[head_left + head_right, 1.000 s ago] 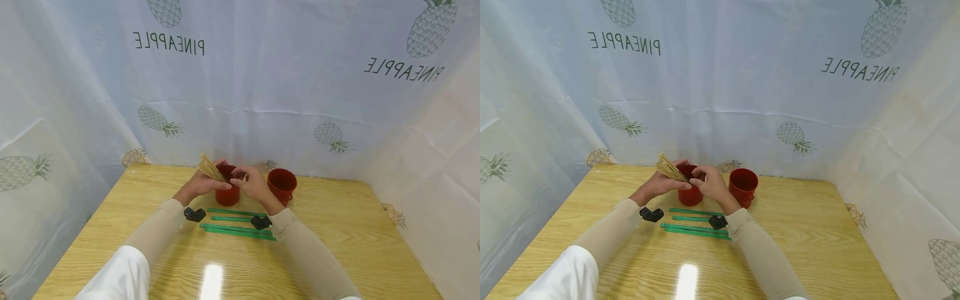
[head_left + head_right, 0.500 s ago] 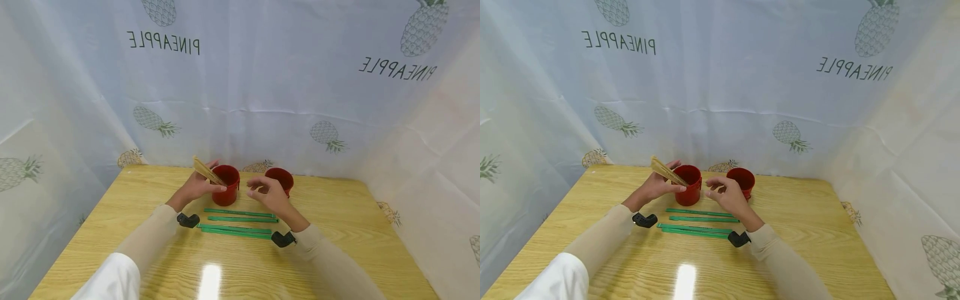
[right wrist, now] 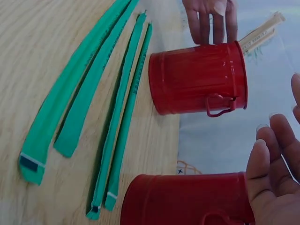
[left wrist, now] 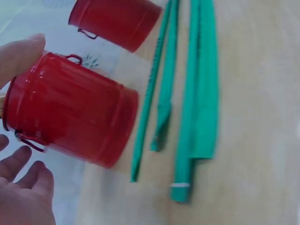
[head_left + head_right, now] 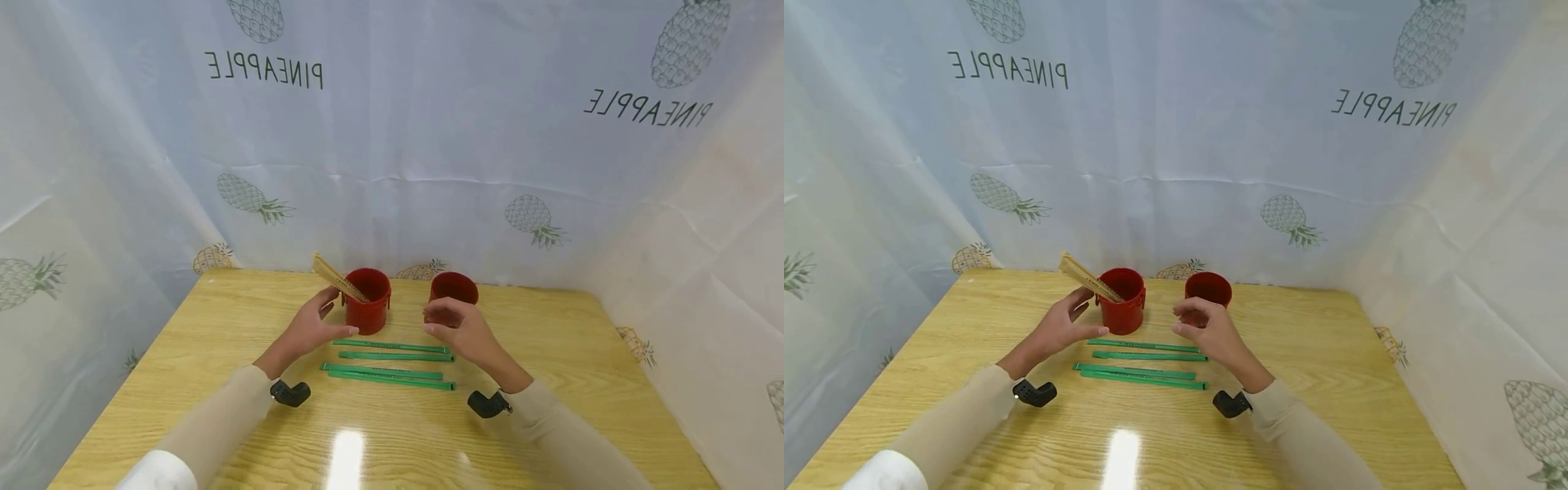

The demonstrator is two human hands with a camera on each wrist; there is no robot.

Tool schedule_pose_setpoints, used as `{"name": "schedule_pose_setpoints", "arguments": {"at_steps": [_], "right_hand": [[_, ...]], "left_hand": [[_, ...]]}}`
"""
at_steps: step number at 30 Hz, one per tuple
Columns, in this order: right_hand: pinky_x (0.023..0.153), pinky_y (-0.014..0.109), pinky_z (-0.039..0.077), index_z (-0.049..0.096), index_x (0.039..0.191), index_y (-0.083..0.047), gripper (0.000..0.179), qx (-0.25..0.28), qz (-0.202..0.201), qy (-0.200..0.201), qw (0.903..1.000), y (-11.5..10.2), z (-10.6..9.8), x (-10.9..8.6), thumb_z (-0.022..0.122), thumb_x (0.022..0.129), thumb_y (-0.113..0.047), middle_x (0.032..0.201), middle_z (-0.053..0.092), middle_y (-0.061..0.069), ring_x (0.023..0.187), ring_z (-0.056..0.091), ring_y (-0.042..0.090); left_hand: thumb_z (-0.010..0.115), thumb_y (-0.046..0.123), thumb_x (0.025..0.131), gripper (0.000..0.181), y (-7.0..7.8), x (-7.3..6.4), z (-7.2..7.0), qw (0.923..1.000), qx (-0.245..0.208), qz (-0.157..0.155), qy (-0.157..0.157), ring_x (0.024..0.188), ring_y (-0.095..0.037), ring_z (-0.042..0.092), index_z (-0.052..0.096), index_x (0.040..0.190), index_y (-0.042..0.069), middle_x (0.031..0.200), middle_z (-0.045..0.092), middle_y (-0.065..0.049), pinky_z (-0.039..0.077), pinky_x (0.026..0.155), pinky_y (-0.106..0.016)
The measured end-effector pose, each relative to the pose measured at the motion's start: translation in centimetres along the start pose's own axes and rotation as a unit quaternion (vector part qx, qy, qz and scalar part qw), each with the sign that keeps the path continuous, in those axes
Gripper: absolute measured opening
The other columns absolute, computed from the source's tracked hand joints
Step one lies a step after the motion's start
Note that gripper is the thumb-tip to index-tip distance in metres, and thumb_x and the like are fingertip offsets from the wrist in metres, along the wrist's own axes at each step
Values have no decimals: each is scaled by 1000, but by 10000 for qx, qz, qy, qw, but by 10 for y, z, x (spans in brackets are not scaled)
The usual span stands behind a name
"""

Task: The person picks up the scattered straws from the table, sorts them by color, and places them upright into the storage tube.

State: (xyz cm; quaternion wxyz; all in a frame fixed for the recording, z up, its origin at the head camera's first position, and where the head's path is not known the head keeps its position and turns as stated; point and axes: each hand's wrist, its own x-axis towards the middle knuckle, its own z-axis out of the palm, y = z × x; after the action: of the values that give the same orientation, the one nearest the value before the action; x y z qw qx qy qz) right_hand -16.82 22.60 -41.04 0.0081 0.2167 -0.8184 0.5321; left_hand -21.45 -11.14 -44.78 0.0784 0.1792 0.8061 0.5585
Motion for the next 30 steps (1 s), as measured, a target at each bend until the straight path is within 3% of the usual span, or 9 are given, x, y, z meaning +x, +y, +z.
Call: {"name": "schedule_pose_setpoints", "arguments": {"at_steps": [4, 9, 21, 30], "right_hand": [[88, 24, 60, 69, 120, 3, 26, 34, 28, -14, 10000, 2, -6, -7, 72, 97, -9, 120, 69, 31, 100, 71, 15], [85, 23, 59, 68, 120, 5, 27, 30, 72, -25, 10000, 6, -10, -15, 73, 97, -9, 119, 69, 30, 97, 69, 12], [84, 25, 60, 69, 119, 6, 25, -198, -181, 14, 9996, 24, -16, -29, 72, 97, -6, 116, 70, 27, 96, 68, 9], [81, 28, 59, 69, 119, 4, 24, -293, -201, 29, 9994, 27, -18, -35, 71, 97, -6, 116, 70, 28, 93, 65, 8]], "left_hand": [[87, 24, 86, 102, -4, -12, 4, 9999, -150, 58, 20, 160, -37, 25, 25, 166, 10, 173, 26, -11, 28, 128, -52], [86, 24, 87, 102, -7, -27, 12, 9995, -283, -70, 85, 160, -38, 26, 24, 166, 8, 174, 26, -12, 28, 127, -52], [86, 22, 87, 92, -6, -39, 35, 9973, -518, -55, 519, 156, -41, 34, 34, 161, 7, 169, 35, -14, 31, 126, -53], [86, 24, 87, 91, 1, -42, 54, 9977, -660, -18, 155, 157, -36, 34, 35, 162, 10, 168, 36, -12, 31, 127, -51]]}}
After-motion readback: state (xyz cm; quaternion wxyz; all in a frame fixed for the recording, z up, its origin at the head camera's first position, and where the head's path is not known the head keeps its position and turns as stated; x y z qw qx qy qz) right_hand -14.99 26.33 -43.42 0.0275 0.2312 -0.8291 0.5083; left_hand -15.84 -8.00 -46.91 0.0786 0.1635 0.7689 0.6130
